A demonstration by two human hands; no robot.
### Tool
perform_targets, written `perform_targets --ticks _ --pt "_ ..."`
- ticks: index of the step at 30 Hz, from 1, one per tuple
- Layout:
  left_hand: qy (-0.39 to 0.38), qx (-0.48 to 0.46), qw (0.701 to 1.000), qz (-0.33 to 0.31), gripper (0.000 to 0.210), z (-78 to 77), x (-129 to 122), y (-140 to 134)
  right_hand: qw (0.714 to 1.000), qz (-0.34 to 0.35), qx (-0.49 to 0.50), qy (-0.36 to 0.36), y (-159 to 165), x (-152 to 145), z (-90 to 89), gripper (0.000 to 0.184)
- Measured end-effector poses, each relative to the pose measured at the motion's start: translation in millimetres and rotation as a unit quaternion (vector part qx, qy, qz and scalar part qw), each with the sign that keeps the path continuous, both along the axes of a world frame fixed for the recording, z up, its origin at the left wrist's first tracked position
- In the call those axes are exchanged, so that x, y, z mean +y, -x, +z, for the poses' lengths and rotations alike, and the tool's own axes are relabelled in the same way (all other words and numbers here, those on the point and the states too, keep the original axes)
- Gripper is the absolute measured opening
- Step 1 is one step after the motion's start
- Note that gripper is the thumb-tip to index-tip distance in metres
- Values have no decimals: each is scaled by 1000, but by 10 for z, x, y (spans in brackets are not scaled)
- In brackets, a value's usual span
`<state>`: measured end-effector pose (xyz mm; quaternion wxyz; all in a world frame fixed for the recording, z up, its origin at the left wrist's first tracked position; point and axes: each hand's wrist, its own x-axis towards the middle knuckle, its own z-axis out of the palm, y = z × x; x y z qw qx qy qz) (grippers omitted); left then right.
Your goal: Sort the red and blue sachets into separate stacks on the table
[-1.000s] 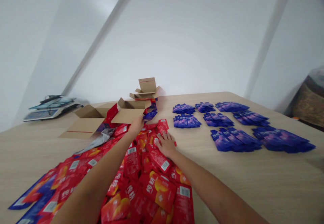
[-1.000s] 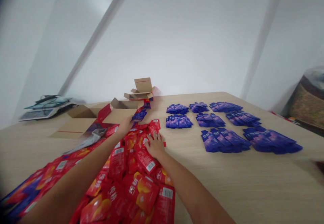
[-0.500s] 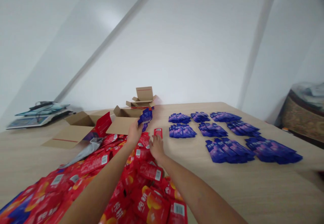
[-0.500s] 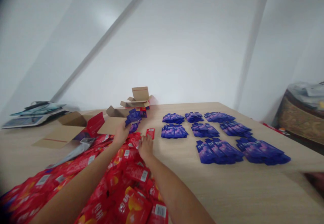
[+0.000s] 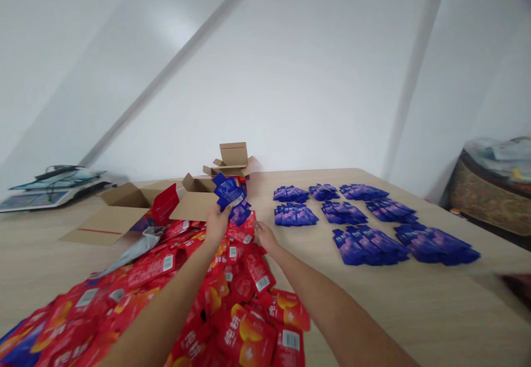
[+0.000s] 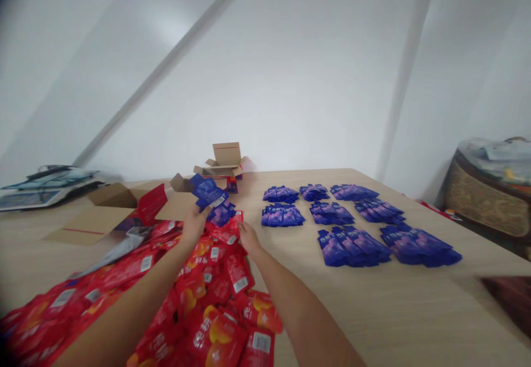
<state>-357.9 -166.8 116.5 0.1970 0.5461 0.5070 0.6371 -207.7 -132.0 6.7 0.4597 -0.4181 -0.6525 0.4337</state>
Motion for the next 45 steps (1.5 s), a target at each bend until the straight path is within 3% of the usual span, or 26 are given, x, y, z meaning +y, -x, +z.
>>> perform_targets --ticks 5,8,11,16,21,25,29,31,34,38,41,45 --pt "58 -184 971 -142 39 -90 -139 -475 994 -43 92 51 -778 -398 37 72" --pt "126 -218 944 -211 38 -179 -295 -774 985 -71 124 97 -1275 -673 72 57" --pt "201 -218 919 -259 34 -320 -476 -1059 982 -84 123 113 -1626 -975 86 61" --pt "321 -217 880 -274 29 -635 -768 -1451 982 39 64 175 -1922 -1469 66 49" --pt "384 -185 866 -260 21 -865 -1013 -1608 987 -71 -13 147 -2335 -1805 70 35" --pt "403 -141 868 -253 18 -978 -1166 -1666 985 -105 -69 119 -2666 -2011 127 41" --pt "402 -98 879 -236 13 -1045 -1217 -1688 984 -100 -70 127 -2806 -2265 312 39" --pt "389 -80 891 -221 13 -1038 -1187 -1665 988 -57 -12 140 -2829 -2415 461 30" --pt "363 -67 907 -202 14 -980 -1100 -1621 983 41 75 161 -2847 -2603 696 32" --pt "353 -68 908 -213 13 -931 -1029 -1666 982 56 18 179 -2835 -2618 864 29" --pt "367 -83 896 -235 9 -997 -1063 -1801 979 33 -29 200 -2745 -2457 789 32" --pt "377 -120 888 -234 6 -1138 -1161 -1995 977 -18 -48 207 -2474 -2192 448 36"
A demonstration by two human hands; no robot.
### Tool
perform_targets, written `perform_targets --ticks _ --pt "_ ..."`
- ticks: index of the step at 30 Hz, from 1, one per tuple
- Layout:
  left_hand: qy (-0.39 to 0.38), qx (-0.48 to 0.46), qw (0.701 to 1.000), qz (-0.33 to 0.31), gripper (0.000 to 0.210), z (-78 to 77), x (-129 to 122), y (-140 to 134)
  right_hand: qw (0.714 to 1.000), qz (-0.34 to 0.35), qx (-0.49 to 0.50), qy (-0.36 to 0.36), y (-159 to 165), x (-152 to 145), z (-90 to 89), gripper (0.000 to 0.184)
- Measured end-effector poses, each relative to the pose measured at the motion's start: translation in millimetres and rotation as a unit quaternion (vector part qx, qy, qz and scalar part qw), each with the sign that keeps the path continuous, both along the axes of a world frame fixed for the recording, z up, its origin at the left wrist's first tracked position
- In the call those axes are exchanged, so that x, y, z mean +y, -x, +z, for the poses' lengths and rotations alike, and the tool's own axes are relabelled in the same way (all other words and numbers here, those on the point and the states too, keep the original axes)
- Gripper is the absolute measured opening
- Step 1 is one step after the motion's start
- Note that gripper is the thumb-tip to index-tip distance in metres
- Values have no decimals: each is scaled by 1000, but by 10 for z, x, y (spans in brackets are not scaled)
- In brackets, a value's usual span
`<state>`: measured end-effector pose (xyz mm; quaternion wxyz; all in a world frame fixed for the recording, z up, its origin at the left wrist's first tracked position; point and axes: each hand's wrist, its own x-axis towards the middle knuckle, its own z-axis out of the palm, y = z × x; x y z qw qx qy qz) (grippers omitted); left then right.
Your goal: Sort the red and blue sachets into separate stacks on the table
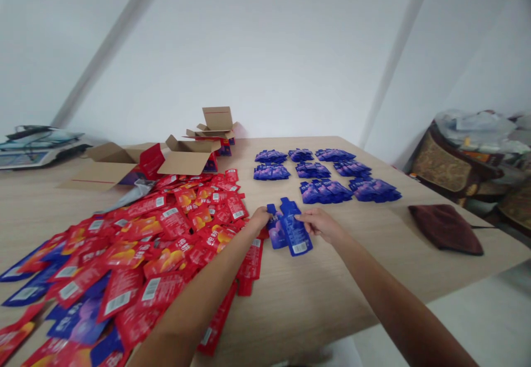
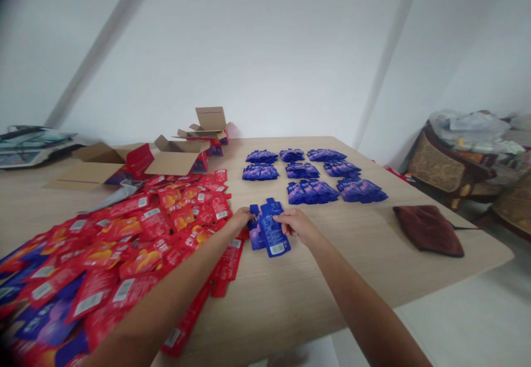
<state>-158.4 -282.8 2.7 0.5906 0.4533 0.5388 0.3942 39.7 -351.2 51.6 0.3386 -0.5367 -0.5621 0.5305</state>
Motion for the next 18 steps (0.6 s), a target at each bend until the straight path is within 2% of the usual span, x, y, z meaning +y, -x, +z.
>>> perform_targets --ticks 3,6,8,9,12,14,18 --pt "7 -35 999 6 13 -59 -81 -75 998 -49 -49 -3 244 155 -284 34" --pt "-11 -74 997 -5 11 -84 -150 -90 993 -75 -86 -28 386 256 -445 28" --pt "-29 -83 996 4 5 -101 -173 -85 986 -104 -109 -66 389 308 -478 21" --pt "-36 -82 996 16 8 -110 -175 -81 978 -127 -134 -98 367 334 -483 20" --pt "-52 -70 994 68 15 -133 -152 -67 932 -175 -265 -178 275 419 -498 44" --pt "-60 -63 991 98 18 -139 -128 -59 913 -163 -328 -177 231 472 -518 51" --pt "-69 -52 988 126 20 -143 -103 -35 928 -131 -315 -150 188 514 -507 27"
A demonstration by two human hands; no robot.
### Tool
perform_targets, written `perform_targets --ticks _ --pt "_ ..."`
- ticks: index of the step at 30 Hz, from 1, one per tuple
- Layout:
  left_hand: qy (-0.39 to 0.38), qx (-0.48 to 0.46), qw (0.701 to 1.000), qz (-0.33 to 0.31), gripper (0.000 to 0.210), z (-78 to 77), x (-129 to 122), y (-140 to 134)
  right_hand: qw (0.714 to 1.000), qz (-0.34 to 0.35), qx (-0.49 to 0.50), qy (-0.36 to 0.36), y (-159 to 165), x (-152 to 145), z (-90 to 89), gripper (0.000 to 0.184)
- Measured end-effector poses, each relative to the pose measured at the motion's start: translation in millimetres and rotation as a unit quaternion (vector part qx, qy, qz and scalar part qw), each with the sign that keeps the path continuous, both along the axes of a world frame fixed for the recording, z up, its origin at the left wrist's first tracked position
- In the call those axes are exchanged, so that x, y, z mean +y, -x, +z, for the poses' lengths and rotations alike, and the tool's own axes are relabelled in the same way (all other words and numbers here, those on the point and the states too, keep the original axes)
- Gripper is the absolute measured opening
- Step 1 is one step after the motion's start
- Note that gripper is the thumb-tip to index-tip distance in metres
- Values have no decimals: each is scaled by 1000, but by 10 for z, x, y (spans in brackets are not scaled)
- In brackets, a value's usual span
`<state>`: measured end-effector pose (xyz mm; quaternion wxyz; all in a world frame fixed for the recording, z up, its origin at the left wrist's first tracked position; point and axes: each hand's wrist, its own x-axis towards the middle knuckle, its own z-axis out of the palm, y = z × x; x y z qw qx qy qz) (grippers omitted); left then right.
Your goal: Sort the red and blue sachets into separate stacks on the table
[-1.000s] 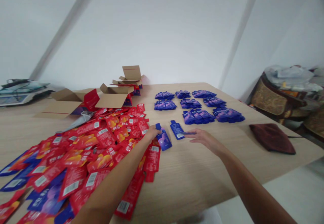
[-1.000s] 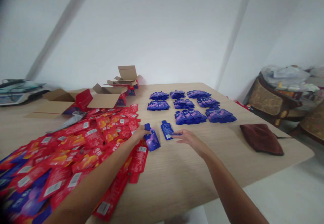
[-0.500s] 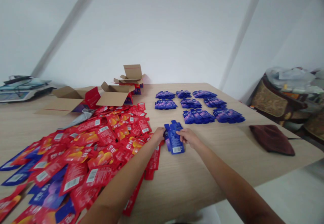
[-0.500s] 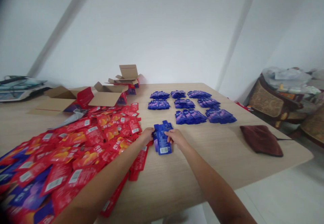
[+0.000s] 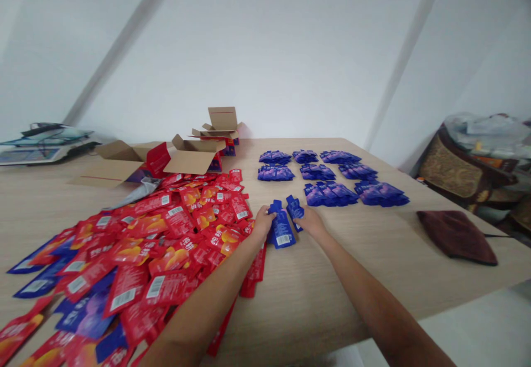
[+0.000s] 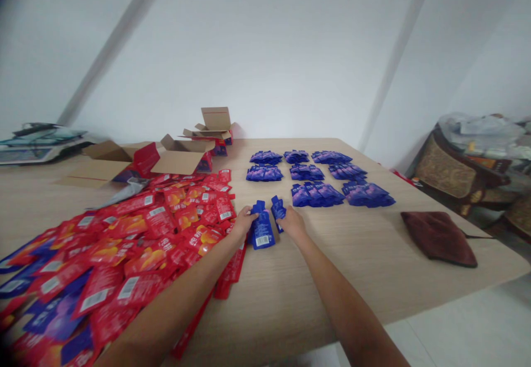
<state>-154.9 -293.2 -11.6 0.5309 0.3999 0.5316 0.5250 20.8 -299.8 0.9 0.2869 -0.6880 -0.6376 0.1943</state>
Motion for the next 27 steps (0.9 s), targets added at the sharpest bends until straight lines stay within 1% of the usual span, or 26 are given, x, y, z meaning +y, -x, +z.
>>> perform_targets --ticks 2,4,7,10,11,13,15,17,21,24,26,27 --pt "-2 4 1000 14 24 -3 4 12 1000 2 16 -13 -10 -29 41 18" --pt "-1 6 999 33 28 -2 10 15 999 2 31 -30 1 -90 76 14" --pt "7 -1 998 62 32 30 12 -16 994 33 93 -37 86 -209 70 15" --pt "17 -22 997 72 27 109 -26 -90 984 72 160 -20 203 -298 -1 20" --pt "22 -36 997 65 23 143 -52 -118 982 68 175 -18 229 -312 -27 23" --pt "52 -102 993 19 16 213 -115 -165 978 41 205 -20 249 -318 -68 28" --pt "92 -181 978 -41 9 274 -177 -196 971 16 238 -24 236 -306 -88 31" --pt "117 -225 964 -75 5 312 -222 -211 965 11 260 -20 215 -292 -85 34" --pt "85 -206 973 -60 11 300 -245 -222 954 17 298 -11 210 -275 -37 38" --pt "53 -183 981 -42 20 242 -240 -234 924 26 382 11 223 -254 -4 38" --pt "27 -186 982 -25 24 209 -238 -237 902 30 431 26 215 -241 4 36" --pt "15 -192 981 -13 25 199 -238 -235 897 30 441 31 205 -240 3 36"
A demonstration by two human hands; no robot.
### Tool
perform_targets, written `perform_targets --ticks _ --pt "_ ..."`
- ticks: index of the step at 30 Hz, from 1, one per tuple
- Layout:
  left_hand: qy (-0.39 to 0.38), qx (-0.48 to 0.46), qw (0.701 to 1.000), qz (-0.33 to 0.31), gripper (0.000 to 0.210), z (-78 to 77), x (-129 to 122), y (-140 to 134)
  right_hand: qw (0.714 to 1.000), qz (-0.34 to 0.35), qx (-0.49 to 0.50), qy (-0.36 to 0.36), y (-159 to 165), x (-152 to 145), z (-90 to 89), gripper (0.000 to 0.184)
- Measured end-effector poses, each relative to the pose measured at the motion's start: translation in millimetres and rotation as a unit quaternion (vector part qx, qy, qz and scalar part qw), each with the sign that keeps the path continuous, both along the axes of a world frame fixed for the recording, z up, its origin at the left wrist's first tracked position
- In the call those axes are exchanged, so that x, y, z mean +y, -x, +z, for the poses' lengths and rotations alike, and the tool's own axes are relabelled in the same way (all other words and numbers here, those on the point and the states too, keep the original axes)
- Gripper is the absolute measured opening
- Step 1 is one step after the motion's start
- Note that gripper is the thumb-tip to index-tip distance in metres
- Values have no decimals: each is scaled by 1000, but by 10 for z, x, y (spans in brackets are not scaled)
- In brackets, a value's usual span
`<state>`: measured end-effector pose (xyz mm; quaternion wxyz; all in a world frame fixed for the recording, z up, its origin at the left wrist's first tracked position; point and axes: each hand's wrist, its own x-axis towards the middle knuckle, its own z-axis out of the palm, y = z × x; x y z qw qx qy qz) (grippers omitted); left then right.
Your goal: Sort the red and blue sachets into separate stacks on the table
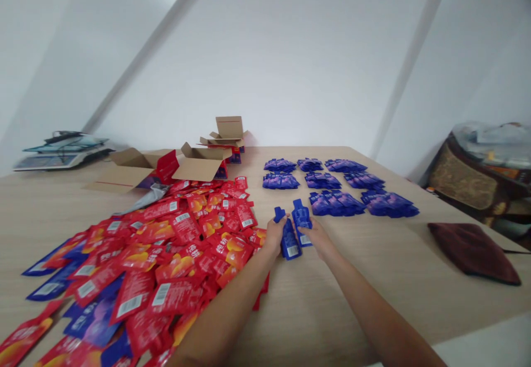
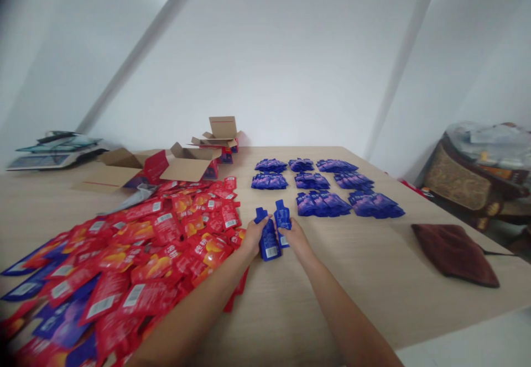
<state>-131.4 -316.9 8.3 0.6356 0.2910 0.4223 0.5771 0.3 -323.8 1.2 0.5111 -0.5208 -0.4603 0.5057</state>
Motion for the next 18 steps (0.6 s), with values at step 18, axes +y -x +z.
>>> perform_targets --ticks 18 --pt "-24 39 998 40 29 -19 74 -85 990 109 43 75 -145 -346 74 51"
